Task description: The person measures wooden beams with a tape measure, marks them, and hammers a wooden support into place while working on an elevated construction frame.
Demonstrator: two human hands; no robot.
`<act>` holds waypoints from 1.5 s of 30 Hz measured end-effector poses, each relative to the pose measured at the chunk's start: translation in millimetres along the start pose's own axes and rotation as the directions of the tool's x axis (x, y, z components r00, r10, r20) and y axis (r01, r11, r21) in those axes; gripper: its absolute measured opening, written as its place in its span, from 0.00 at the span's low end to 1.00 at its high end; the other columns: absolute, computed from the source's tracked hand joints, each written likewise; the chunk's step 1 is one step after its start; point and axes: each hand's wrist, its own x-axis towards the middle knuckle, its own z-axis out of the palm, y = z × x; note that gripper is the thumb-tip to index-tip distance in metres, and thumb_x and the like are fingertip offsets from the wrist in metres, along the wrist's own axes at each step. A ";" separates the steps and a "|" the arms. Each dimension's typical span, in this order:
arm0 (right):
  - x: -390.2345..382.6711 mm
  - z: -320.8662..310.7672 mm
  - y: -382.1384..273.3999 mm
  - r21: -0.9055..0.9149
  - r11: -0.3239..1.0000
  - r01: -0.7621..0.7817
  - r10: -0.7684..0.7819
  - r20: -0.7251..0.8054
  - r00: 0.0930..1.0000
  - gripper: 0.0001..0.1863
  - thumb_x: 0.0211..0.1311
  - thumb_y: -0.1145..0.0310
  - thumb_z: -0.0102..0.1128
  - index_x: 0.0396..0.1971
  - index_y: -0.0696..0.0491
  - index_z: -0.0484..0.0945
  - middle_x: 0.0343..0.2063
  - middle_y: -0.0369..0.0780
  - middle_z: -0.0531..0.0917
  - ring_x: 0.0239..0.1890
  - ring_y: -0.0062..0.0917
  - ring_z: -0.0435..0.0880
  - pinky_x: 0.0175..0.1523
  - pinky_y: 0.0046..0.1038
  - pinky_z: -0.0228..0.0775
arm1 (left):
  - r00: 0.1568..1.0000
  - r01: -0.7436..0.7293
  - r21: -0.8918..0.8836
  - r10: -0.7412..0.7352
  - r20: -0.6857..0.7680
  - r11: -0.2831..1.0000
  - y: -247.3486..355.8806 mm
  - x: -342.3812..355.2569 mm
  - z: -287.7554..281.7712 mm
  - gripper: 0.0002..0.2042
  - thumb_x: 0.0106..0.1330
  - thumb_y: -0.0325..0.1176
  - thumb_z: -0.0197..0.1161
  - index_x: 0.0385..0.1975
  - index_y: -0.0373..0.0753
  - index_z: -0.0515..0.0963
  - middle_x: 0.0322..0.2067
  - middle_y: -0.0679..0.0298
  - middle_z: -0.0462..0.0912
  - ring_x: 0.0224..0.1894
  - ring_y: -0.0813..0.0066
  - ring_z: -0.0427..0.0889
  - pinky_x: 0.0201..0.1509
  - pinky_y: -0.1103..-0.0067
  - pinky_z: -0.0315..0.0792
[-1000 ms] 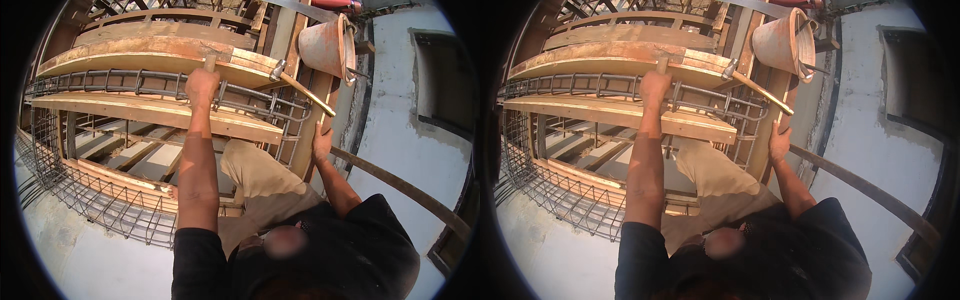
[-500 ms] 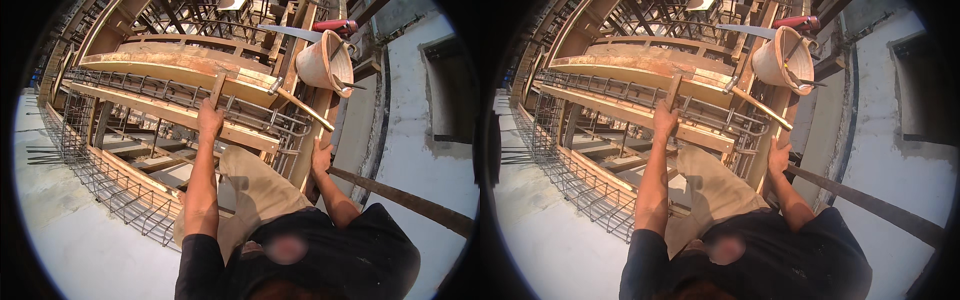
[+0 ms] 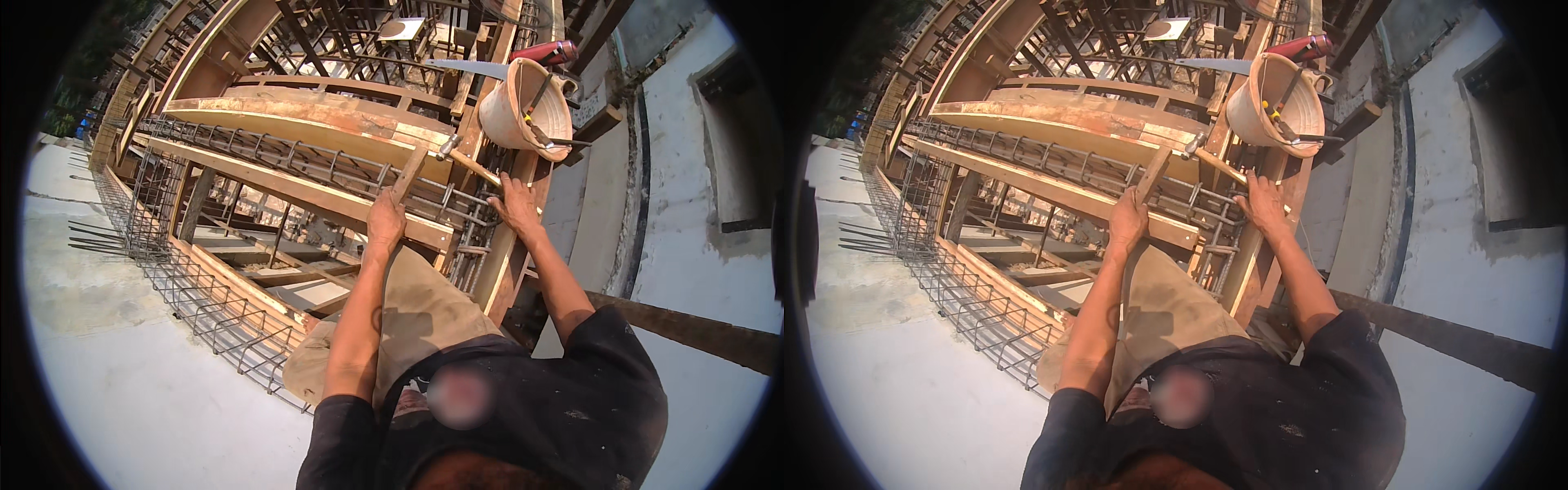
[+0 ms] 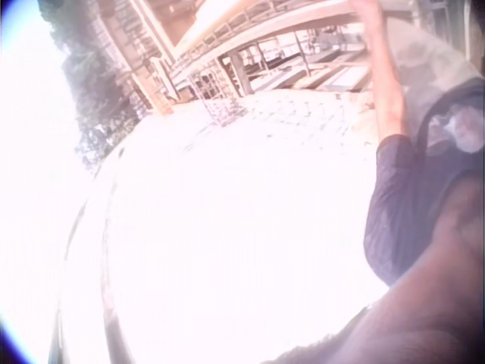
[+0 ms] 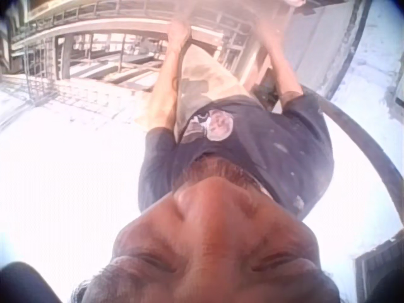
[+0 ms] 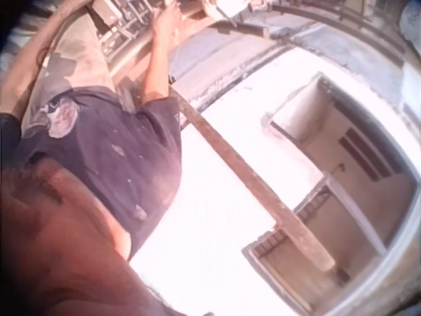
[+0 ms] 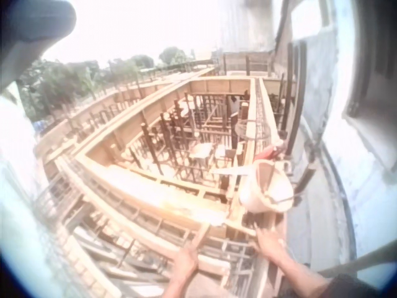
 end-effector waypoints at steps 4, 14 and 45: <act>21.3 -3.1 3.5 0.278 0.960 -0.037 0.000 0.132 0.991 0.21 0.63 0.57 0.62 0.48 0.56 0.77 0.37 0.50 0.82 0.47 0.48 0.80 0.55 0.47 0.68 | 0.998 -0.050 0.134 0.052 -0.017 0.990 -12.3 -19.3 20.2 0.19 0.61 0.29 0.60 0.52 0.29 0.73 0.43 0.41 0.81 0.48 0.41 0.79 0.58 0.53 0.68; 9.8 5.5 16.1 0.096 0.991 -0.091 0.095 -0.038 0.995 0.20 0.62 0.50 0.61 0.41 0.53 0.80 0.36 0.46 0.83 0.44 0.44 0.75 0.53 0.47 0.64 | 0.998 -0.013 0.139 0.005 0.059 0.990 15.6 0.5 35.4 0.18 0.59 0.30 0.61 0.49 0.30 0.75 0.37 0.40 0.83 0.43 0.39 0.82 0.52 0.56 0.74; 13.4 18.4 20.5 0.010 0.993 -0.114 0.115 -0.076 0.991 0.17 0.63 0.53 0.57 0.43 0.49 0.82 0.34 0.41 0.85 0.45 0.39 0.79 0.49 0.48 0.65 | 0.917 -0.115 0.279 -0.007 0.399 0.953 26.3 37.1 26.8 0.18 0.56 0.40 0.70 0.42 0.35 0.79 0.34 0.45 0.85 0.41 0.44 0.84 0.46 0.58 0.77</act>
